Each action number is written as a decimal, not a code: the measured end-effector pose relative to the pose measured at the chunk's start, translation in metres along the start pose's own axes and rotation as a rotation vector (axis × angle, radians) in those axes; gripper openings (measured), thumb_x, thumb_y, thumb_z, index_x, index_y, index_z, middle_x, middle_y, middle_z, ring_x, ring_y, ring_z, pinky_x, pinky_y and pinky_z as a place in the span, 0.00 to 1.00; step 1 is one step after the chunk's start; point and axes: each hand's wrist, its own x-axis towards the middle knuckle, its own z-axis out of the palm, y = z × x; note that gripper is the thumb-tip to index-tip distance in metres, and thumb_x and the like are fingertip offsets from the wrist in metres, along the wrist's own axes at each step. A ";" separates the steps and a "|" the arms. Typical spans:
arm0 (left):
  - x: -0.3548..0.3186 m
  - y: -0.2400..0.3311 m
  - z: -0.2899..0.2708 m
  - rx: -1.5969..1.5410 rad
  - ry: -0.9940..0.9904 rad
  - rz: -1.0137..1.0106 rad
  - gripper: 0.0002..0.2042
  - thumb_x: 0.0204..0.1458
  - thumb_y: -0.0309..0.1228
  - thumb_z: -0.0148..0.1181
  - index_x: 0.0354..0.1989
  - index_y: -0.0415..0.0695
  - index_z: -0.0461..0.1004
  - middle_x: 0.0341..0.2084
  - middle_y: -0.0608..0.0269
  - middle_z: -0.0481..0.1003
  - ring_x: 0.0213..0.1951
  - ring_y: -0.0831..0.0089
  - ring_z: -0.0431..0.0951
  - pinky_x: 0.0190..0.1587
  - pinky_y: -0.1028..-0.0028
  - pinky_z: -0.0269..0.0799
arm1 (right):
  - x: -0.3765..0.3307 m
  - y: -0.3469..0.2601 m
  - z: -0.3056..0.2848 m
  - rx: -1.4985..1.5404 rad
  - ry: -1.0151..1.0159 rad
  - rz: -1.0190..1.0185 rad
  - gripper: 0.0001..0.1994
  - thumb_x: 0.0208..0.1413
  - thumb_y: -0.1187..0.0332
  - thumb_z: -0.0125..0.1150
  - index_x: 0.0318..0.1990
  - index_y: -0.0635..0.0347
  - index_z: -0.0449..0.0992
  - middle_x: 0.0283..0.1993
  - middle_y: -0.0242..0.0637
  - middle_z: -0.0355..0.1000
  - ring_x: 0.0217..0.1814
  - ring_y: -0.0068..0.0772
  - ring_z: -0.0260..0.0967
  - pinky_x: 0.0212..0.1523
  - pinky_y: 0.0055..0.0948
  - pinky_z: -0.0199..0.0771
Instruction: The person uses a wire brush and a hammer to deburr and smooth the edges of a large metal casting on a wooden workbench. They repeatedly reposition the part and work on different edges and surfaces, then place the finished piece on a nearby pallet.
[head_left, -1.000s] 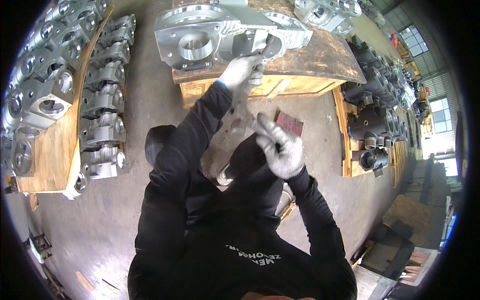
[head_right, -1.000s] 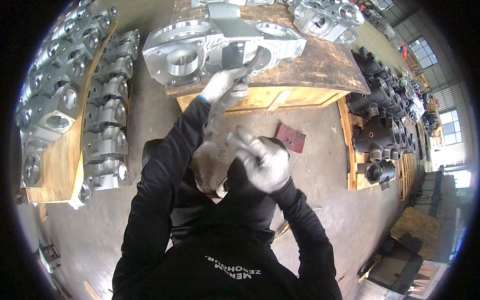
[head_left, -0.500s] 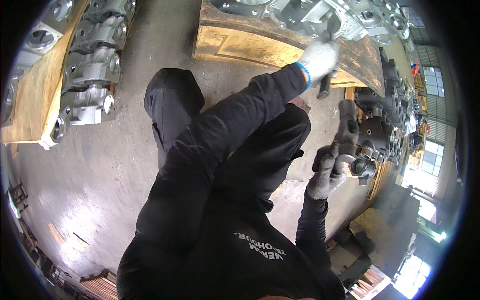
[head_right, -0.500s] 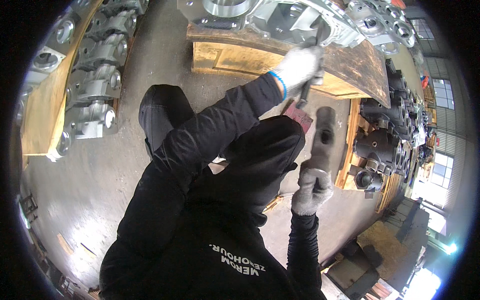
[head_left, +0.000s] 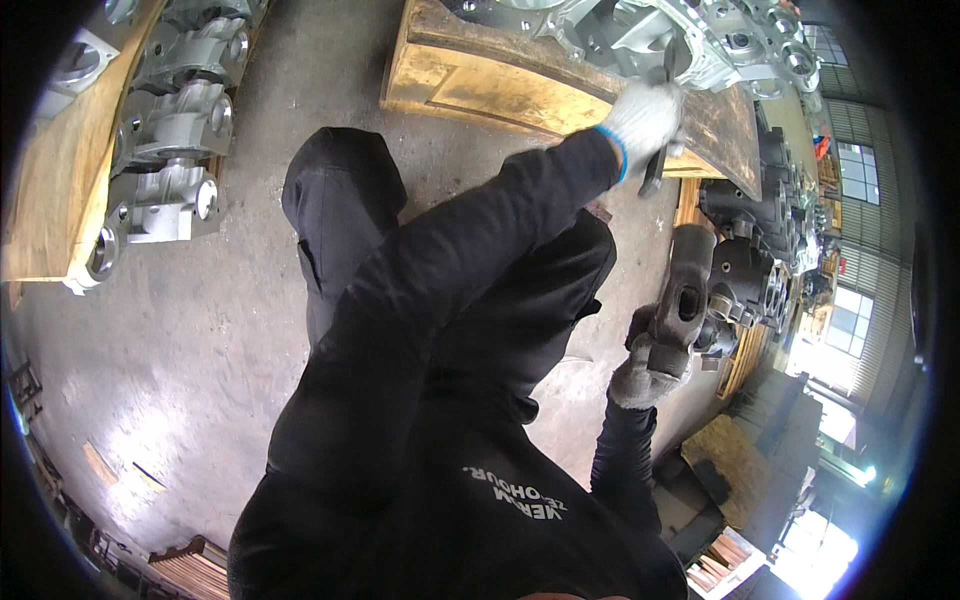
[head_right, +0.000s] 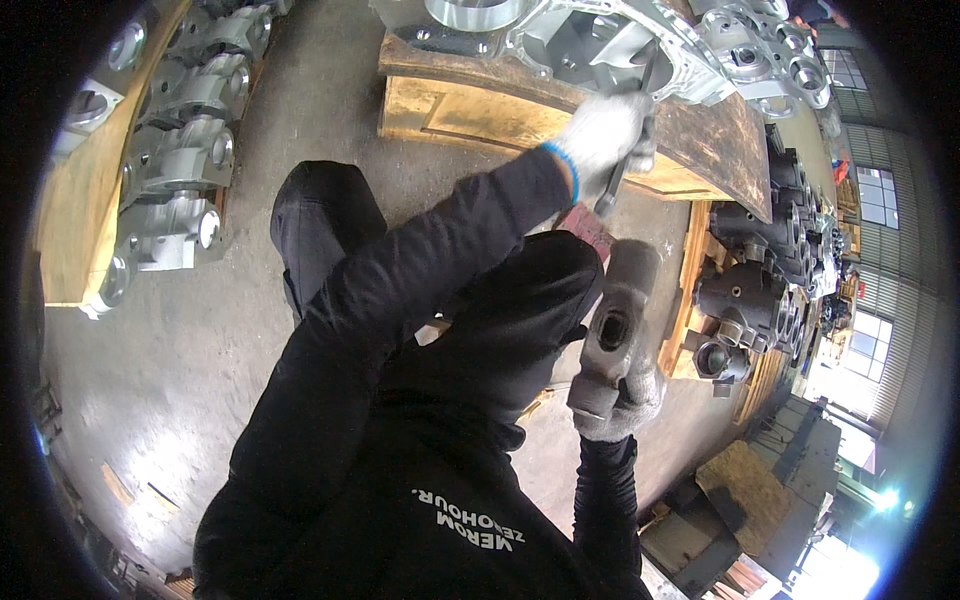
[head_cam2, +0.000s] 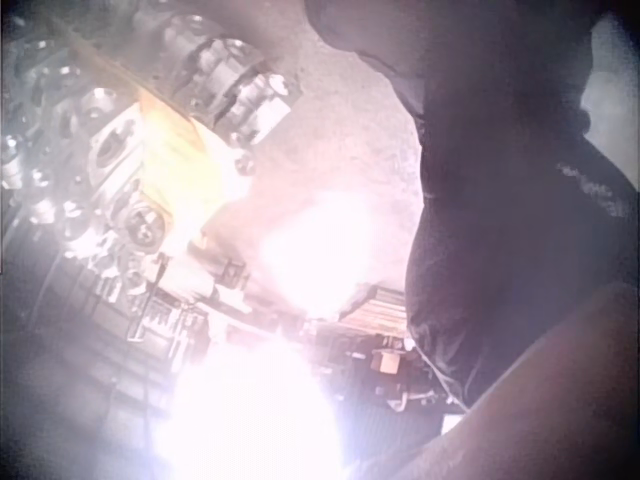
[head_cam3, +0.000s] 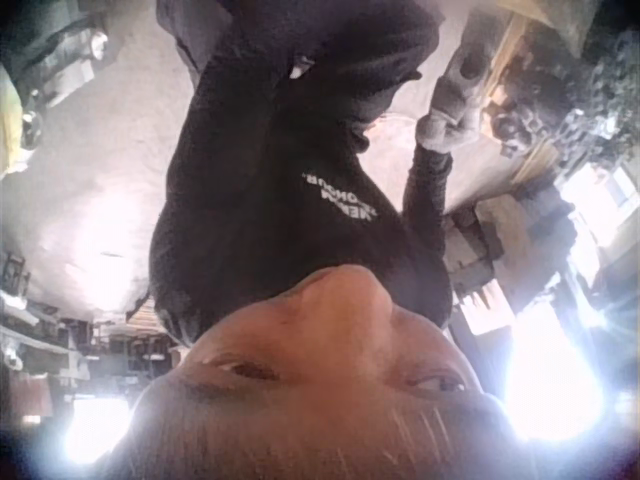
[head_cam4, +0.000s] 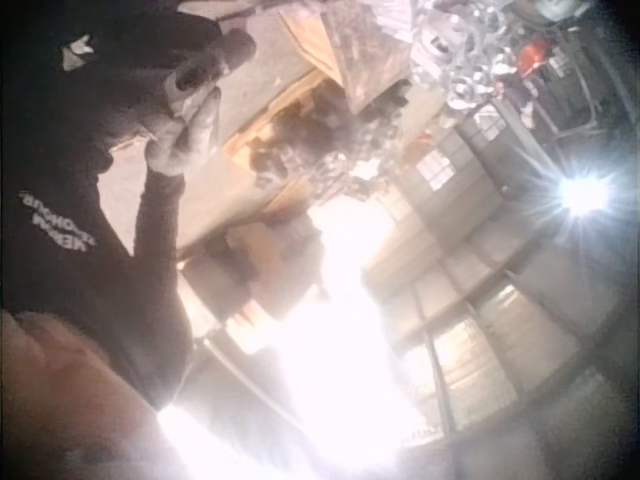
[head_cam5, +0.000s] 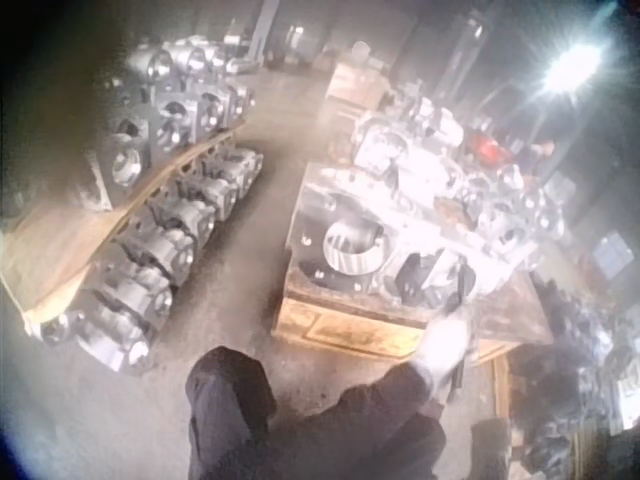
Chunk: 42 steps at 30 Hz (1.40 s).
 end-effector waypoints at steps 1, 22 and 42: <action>-0.007 0.000 0.004 -0.103 0.018 -0.048 0.04 0.64 0.30 0.50 0.39 0.44 0.69 0.27 0.66 0.67 0.24 0.74 0.69 0.27 0.71 0.72 | 0.000 0.001 -0.001 -0.030 -0.020 -0.018 0.21 0.58 0.57 0.73 0.49 0.64 0.74 0.44 0.42 0.79 0.37 0.27 0.76 0.31 0.20 0.72; -0.011 0.015 0.012 -0.353 0.093 -0.075 0.07 0.66 0.32 0.51 0.35 0.45 0.68 0.24 0.68 0.65 0.22 0.76 0.65 0.25 0.73 0.66 | -0.001 0.023 -0.012 0.040 -0.098 0.030 0.30 0.49 0.67 0.74 0.61 0.69 0.74 0.49 0.45 0.80 0.47 0.37 0.80 0.49 0.33 0.79; -0.011 0.001 0.002 -0.035 0.077 0.045 0.10 0.68 0.36 0.51 0.41 0.42 0.70 0.29 0.64 0.71 0.26 0.73 0.74 0.30 0.71 0.77 | 0.045 -0.001 -0.006 -0.246 -0.273 -0.624 0.14 0.52 0.75 0.62 0.47 0.69 0.79 0.37 0.49 0.80 0.38 0.45 0.81 0.39 0.34 0.80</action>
